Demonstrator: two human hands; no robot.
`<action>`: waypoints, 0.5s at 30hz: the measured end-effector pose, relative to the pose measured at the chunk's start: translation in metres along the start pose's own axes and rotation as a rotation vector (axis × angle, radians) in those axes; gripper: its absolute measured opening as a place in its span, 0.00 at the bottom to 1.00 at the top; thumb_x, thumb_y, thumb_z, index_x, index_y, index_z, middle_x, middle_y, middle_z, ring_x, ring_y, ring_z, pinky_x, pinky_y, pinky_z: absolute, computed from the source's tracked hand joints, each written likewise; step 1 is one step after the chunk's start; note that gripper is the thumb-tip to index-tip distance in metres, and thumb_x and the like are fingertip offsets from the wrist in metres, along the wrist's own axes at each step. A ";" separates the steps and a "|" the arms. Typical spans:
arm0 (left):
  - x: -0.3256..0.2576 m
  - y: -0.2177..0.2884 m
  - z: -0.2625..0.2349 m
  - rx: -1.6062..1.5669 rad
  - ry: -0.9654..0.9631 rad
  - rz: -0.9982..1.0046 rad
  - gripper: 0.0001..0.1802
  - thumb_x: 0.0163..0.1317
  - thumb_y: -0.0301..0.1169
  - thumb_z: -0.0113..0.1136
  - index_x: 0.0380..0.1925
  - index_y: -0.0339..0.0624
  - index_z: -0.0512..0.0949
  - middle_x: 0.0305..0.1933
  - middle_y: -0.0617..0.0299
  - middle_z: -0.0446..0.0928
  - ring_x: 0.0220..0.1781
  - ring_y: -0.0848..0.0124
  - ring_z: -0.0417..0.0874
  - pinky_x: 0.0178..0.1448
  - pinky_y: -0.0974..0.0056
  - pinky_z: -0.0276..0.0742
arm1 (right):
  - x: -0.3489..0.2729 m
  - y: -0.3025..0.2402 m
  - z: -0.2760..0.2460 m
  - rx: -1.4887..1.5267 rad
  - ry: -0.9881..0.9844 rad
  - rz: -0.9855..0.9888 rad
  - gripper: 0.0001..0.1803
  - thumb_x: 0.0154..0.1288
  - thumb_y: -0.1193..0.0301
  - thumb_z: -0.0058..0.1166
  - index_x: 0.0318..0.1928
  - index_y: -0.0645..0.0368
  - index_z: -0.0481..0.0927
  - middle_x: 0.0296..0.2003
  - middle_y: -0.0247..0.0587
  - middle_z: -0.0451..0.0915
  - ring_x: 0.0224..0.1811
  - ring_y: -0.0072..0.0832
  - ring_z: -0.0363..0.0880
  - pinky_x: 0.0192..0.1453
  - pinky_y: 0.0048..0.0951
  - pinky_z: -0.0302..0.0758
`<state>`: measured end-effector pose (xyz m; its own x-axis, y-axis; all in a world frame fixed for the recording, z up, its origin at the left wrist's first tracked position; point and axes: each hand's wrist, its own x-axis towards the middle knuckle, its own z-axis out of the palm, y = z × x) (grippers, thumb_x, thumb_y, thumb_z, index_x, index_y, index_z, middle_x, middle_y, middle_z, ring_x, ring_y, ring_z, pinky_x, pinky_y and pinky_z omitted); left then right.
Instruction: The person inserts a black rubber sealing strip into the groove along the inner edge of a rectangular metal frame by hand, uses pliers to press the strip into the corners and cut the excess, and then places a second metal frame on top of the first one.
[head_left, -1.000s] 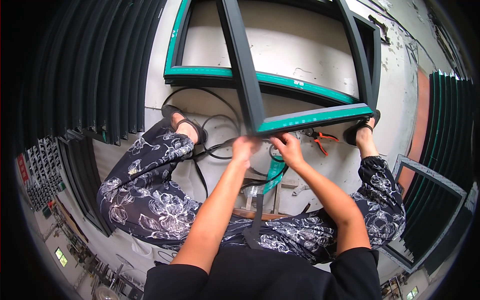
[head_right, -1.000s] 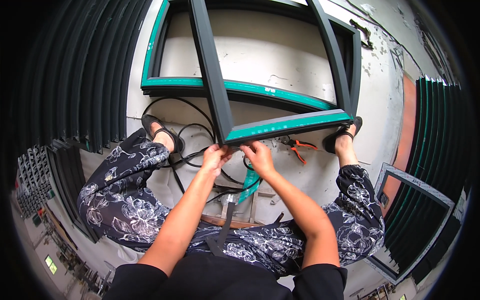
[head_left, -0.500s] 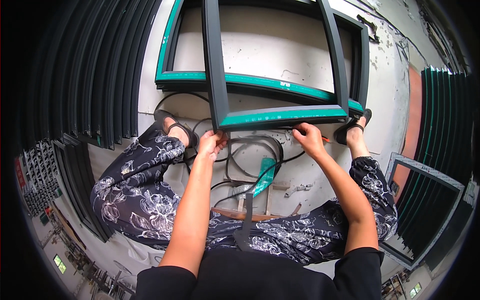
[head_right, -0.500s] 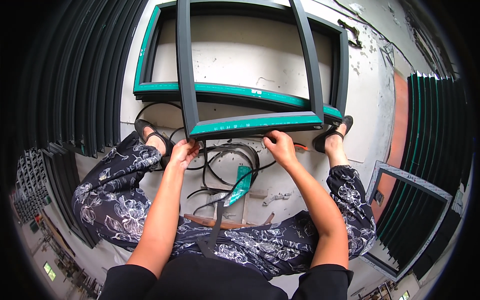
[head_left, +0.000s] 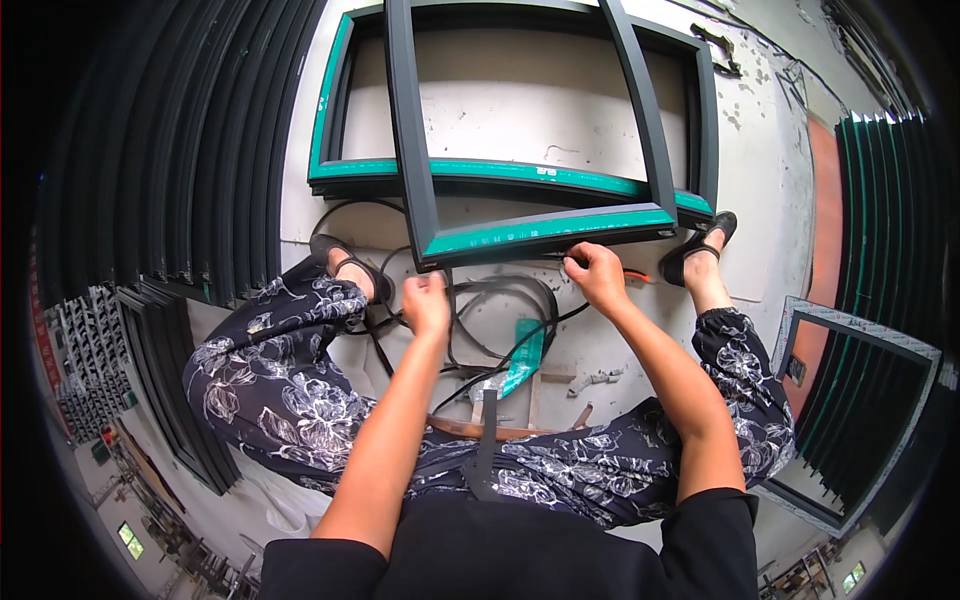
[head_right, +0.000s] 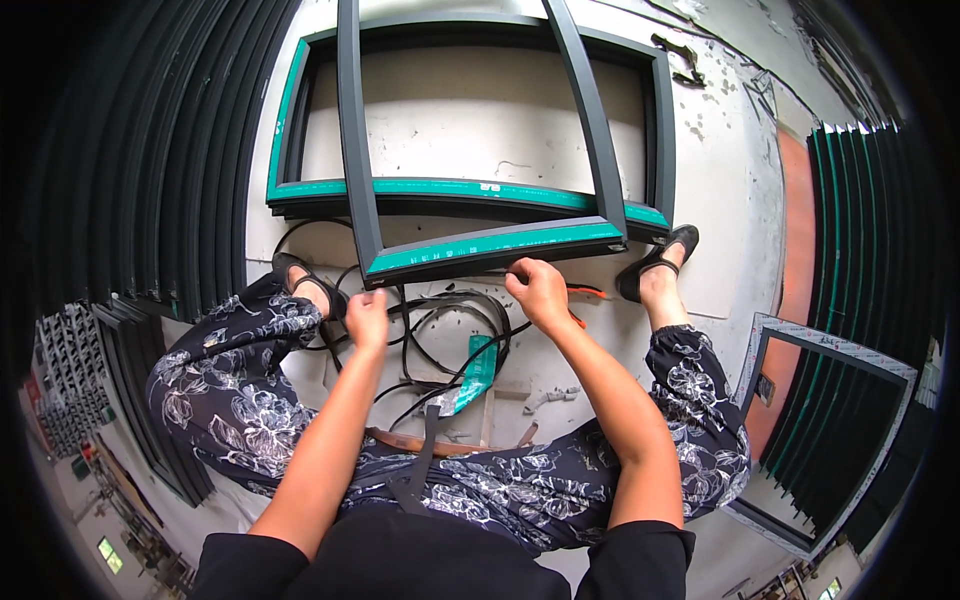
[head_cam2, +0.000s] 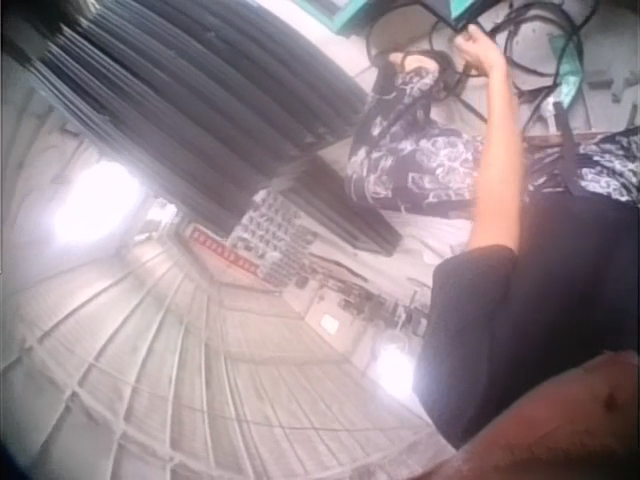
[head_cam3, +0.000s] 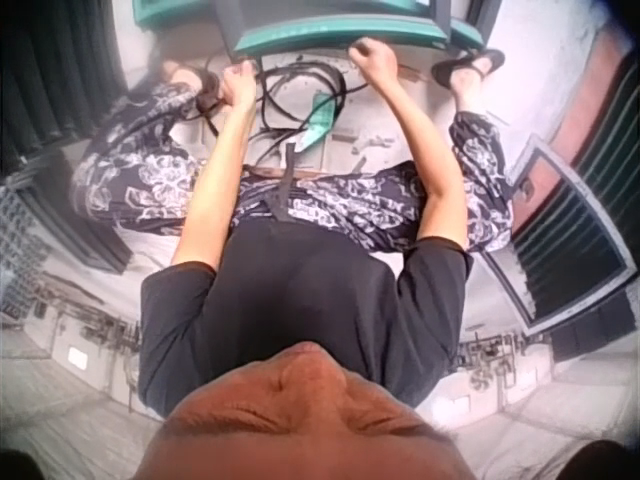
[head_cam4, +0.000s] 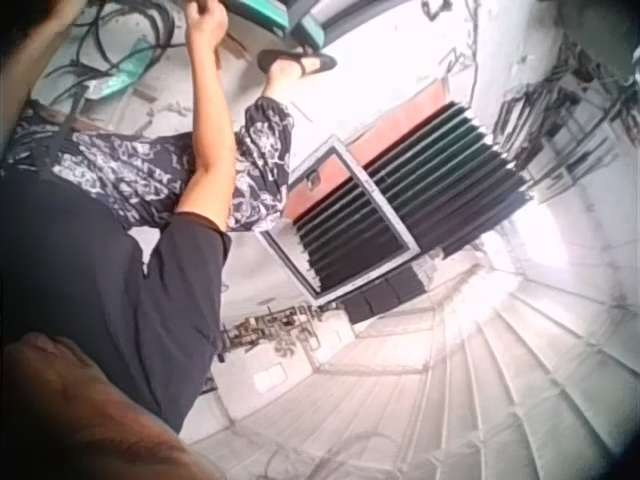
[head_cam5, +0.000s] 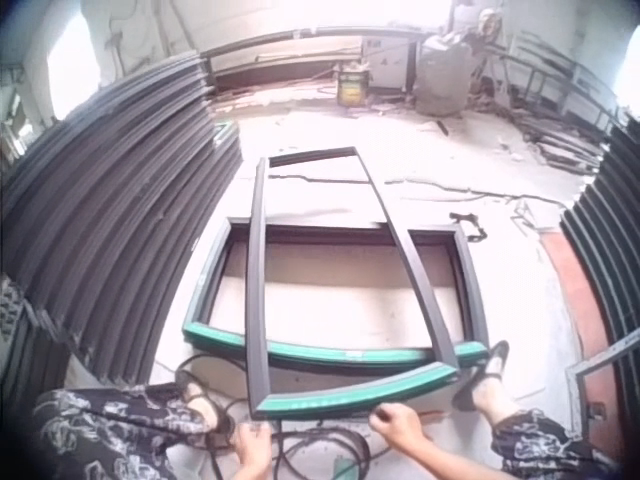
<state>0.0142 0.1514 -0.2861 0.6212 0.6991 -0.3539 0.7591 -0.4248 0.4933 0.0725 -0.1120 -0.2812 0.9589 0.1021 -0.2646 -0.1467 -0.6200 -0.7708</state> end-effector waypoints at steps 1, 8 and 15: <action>-0.020 0.017 0.001 -0.038 -0.102 0.154 0.11 0.54 0.35 0.58 0.32 0.38 0.73 0.30 0.59 0.75 0.32 0.66 0.78 0.37 0.61 0.74 | -0.002 0.006 -0.003 0.033 -0.042 -0.006 0.09 0.50 0.69 0.56 0.31 0.62 0.79 0.29 0.44 0.80 0.32 0.36 0.79 0.38 0.32 0.74; -0.071 0.090 0.000 0.029 -0.405 1.082 0.11 0.51 0.33 0.59 0.34 0.42 0.75 0.36 0.57 0.75 0.45 0.59 0.75 0.62 0.48 0.58 | -0.019 -0.018 -0.016 0.495 -0.367 0.079 0.08 0.52 0.73 0.57 0.32 0.65 0.80 0.26 0.37 0.80 0.28 0.19 0.76 0.34 0.22 0.74; -0.058 0.104 -0.019 0.050 -0.643 1.049 0.07 0.49 0.30 0.59 0.27 0.39 0.76 0.28 0.57 0.75 0.35 0.59 0.75 0.41 0.59 0.70 | -0.035 -0.042 -0.021 0.665 -0.393 0.210 0.10 0.53 0.71 0.59 0.34 0.64 0.77 0.25 0.33 0.77 0.27 0.17 0.74 0.32 0.21 0.72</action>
<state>0.0539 0.0780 -0.1989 0.9068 -0.3980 -0.1391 -0.1668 -0.6417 0.7486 0.0502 -0.1058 -0.2268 0.7578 0.3776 -0.5321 -0.5474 -0.0758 -0.8334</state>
